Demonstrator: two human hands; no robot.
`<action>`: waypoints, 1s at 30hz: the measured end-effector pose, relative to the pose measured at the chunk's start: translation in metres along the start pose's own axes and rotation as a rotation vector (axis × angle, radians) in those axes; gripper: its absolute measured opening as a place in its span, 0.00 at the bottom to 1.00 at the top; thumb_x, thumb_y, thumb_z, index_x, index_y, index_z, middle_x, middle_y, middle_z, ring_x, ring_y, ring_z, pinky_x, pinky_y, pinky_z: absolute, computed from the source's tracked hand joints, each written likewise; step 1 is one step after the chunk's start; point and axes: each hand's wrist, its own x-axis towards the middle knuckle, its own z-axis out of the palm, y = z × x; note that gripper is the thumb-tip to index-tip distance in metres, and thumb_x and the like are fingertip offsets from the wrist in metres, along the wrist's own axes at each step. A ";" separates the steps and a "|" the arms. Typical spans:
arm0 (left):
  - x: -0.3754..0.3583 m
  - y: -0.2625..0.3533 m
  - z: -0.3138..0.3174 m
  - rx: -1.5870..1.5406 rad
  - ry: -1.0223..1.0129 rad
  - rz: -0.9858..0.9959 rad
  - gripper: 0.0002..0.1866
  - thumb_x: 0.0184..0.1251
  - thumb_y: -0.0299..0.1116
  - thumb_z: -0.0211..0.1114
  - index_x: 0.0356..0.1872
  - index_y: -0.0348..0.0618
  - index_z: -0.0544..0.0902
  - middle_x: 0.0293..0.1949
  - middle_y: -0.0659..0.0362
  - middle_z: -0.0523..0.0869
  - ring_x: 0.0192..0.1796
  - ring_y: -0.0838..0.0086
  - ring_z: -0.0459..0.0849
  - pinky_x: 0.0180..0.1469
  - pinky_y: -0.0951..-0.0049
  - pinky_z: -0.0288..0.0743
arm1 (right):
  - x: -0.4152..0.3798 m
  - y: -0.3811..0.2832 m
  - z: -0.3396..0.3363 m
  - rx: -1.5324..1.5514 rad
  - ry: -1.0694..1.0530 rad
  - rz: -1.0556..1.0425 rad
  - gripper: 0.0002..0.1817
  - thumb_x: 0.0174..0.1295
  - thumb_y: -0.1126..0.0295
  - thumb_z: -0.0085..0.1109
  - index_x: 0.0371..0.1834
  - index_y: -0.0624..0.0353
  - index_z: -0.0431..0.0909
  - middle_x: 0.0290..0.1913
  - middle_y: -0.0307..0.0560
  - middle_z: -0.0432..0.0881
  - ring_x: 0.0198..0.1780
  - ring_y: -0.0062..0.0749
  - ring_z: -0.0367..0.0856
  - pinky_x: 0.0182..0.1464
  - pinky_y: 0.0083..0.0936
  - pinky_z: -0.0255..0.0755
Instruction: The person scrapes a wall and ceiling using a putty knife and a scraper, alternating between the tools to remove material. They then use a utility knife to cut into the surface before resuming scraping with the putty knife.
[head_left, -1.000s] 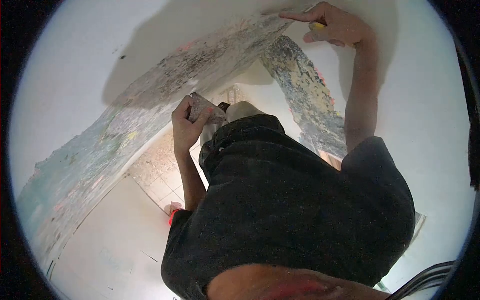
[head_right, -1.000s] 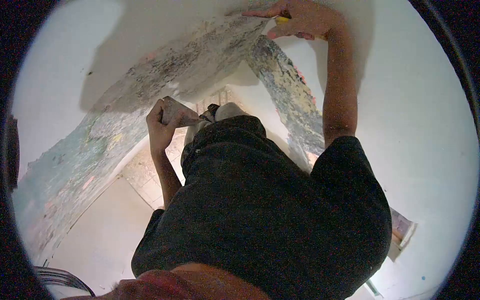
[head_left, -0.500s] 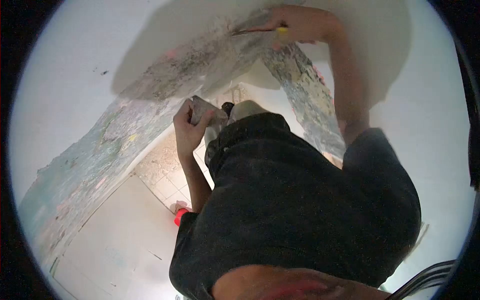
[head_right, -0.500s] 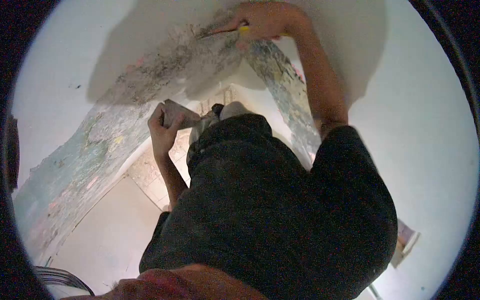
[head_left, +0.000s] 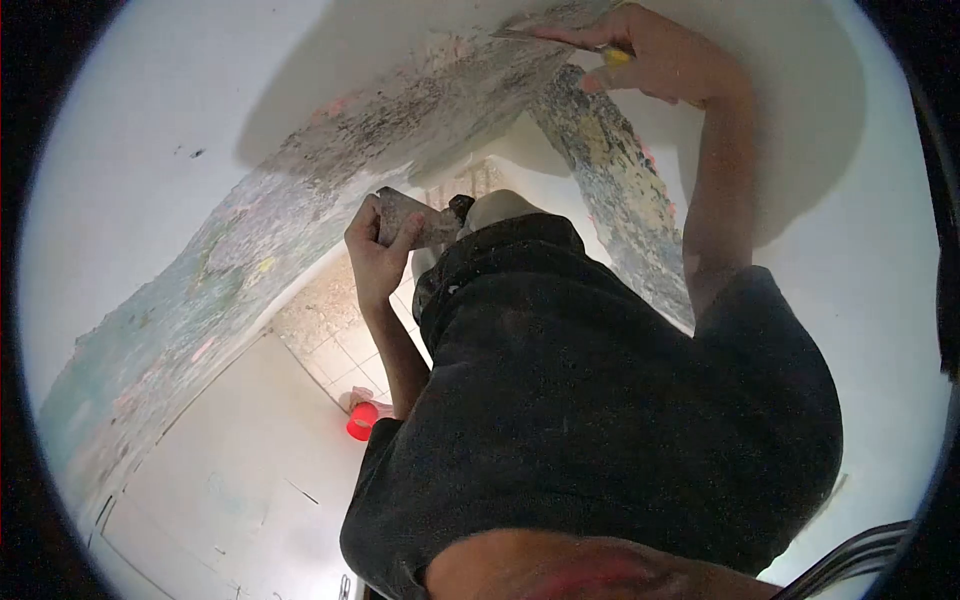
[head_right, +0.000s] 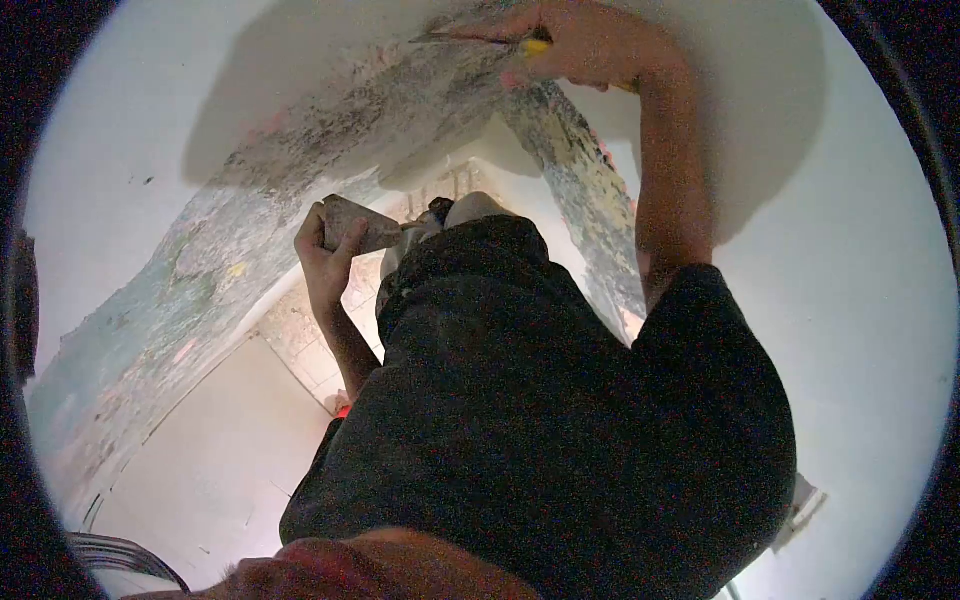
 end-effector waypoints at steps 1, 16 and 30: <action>0.003 0.005 0.003 -0.012 -0.009 0.001 0.10 0.58 0.26 0.71 0.31 0.38 0.75 0.28 0.63 0.79 0.33 0.81 0.76 0.36 0.78 0.72 | 0.001 0.005 -0.001 0.019 -0.019 0.008 0.23 0.55 0.60 0.68 0.55 0.54 0.81 0.19 0.40 0.76 0.18 0.25 0.71 0.22 0.25 0.66; 0.013 0.018 0.010 0.050 -0.076 -0.090 0.13 0.57 0.27 0.72 0.31 0.39 0.74 0.30 0.64 0.78 0.35 0.82 0.74 0.38 0.78 0.72 | 0.014 0.065 0.072 0.411 0.366 -0.462 0.36 0.59 0.56 0.66 0.71 0.48 0.66 0.25 0.34 0.75 0.16 0.14 0.67 0.18 0.15 0.65; 0.031 0.017 -0.002 0.091 -0.125 0.008 0.14 0.57 0.26 0.73 0.31 0.39 0.72 0.27 0.64 0.77 0.32 0.83 0.74 0.34 0.78 0.72 | 0.000 0.078 0.095 0.364 0.368 -0.122 0.29 0.54 0.60 0.73 0.60 0.50 0.78 0.24 0.30 0.75 0.26 0.16 0.68 0.30 0.21 0.68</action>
